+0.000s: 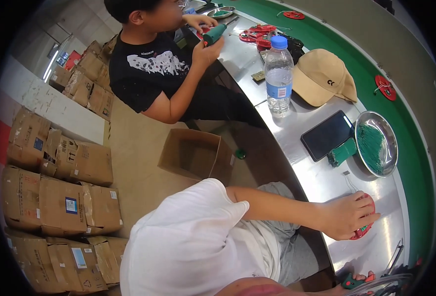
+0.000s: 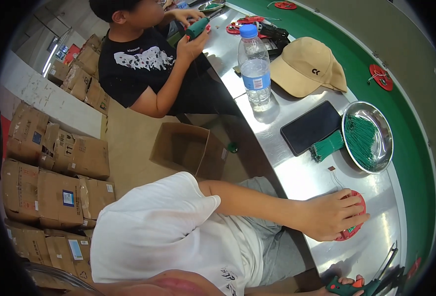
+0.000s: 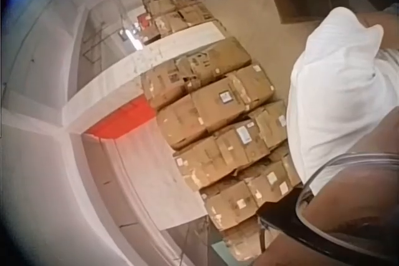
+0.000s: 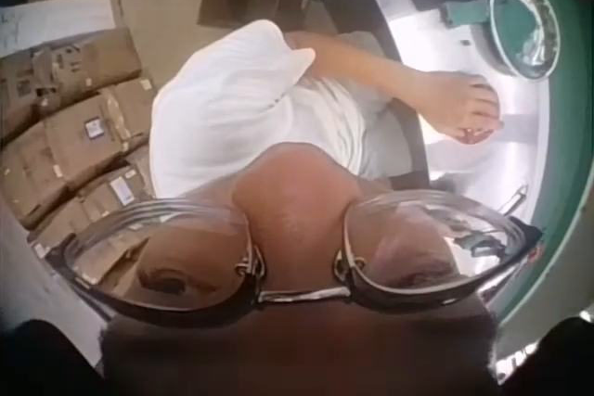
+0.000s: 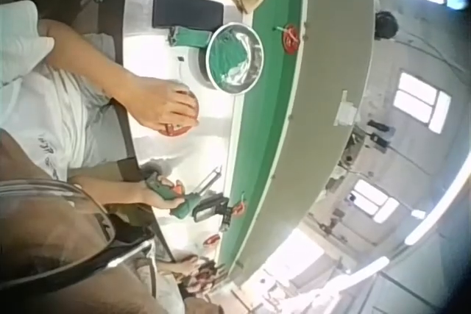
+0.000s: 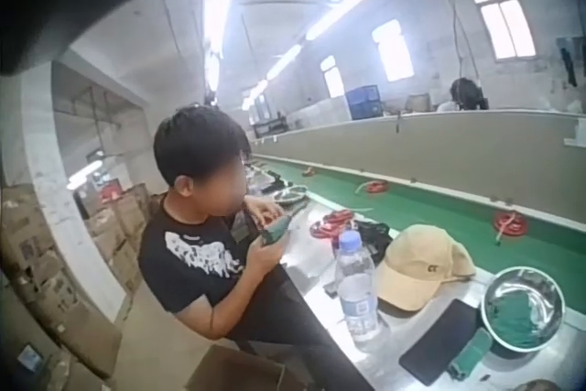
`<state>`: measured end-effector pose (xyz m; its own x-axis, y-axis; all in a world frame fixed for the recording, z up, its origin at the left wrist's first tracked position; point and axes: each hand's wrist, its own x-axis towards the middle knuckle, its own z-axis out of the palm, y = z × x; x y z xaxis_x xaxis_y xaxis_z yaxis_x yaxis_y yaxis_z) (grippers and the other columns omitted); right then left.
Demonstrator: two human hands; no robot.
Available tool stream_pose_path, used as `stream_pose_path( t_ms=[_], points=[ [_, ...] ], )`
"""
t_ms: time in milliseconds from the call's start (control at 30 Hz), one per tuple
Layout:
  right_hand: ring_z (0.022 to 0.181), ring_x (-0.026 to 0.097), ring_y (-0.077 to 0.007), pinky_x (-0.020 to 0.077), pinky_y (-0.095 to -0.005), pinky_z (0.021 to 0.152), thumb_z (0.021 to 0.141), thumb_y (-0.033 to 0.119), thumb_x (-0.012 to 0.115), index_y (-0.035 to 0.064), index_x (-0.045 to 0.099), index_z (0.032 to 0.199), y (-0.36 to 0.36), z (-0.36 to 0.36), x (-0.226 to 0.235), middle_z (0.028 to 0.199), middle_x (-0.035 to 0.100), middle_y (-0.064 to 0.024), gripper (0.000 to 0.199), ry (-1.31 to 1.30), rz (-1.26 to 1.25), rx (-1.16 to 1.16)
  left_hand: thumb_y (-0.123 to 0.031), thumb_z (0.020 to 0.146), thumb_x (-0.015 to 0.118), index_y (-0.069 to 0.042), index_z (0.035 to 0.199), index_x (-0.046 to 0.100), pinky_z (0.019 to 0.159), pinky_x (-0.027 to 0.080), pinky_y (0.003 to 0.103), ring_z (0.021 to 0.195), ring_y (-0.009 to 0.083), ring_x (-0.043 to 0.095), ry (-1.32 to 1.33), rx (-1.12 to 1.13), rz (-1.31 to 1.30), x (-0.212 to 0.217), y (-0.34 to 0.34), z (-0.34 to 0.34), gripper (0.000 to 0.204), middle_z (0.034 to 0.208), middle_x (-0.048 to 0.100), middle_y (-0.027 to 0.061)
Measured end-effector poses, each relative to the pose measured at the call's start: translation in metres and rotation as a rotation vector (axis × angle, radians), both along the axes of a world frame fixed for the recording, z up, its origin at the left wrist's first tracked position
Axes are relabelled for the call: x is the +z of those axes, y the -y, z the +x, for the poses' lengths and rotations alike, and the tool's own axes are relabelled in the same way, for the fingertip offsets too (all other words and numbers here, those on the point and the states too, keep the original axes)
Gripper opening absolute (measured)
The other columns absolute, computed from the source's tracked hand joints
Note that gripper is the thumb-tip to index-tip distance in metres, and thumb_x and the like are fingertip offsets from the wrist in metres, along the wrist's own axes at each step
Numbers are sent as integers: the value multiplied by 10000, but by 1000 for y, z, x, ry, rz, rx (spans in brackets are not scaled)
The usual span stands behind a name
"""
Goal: Soldering wires onto a printed circuit board at an electronics assembly station.
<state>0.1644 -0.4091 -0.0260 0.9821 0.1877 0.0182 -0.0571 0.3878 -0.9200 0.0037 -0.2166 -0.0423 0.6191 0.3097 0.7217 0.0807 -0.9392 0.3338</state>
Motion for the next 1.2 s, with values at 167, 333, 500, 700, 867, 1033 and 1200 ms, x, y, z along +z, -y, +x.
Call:
stream_pose_path(
  t_ms=[167,333,500,700,867,1033,1200],
  points=[
    [431,516,-171,413,-286,384,913,436,605,9,607,873,5,18,-18,659,561,-57,428,25,335,376,-372,734,776,-27,1311,521,979,389,453,1130,303,545,-73,-39,-17,2,1,-7,720,1187,593,136],
    [428,500,-174,404,-289,390,922,435,590,16,607,870,8,10,-13,645,552,-48,422,-60,32,40,-397,758,766,-35,1272,538,926,414,435,1061,287,560,-114,-15,27,3,0,-10,669,1134,605,129],
    [436,507,-177,426,-296,423,934,455,560,14,612,872,16,29,-18,591,533,-46,448,60,603,681,-383,752,765,-46,1228,555,906,429,430,1026,287,573,-71,-29,44,8,2,-4,621,1091,614,125],
    [473,423,-107,359,-237,468,1010,454,455,3,599,1075,15,6,0,563,470,6,478,-130,-30,-21,-344,671,774,-78,1126,592,843,450,410,978,284,584,-120,-261,-74,11,-2,-5,558,1038,616,106],
    [502,485,-119,387,-265,452,1007,441,461,19,599,1002,5,-1,-16,593,503,-10,444,-68,53,120,-321,710,747,-65,1113,630,831,474,427,992,306,642,-588,-667,-223,45,-14,-33,492,1055,664,140],
    [482,495,-125,393,-246,446,1027,401,404,15,557,962,6,-11,0,584,529,-38,420,-29,20,-25,-337,699,730,-70,995,669,737,518,471,799,380,673,-448,-760,-17,86,-45,25,404,947,679,167],
    [525,502,-116,399,-258,460,1014,393,438,19,556,997,7,-9,-3,846,578,-78,393,-7,61,-5,-439,833,669,-276,1300,659,994,377,542,1254,351,496,-507,-235,24,65,-149,151,495,1235,674,77]
  ],
)
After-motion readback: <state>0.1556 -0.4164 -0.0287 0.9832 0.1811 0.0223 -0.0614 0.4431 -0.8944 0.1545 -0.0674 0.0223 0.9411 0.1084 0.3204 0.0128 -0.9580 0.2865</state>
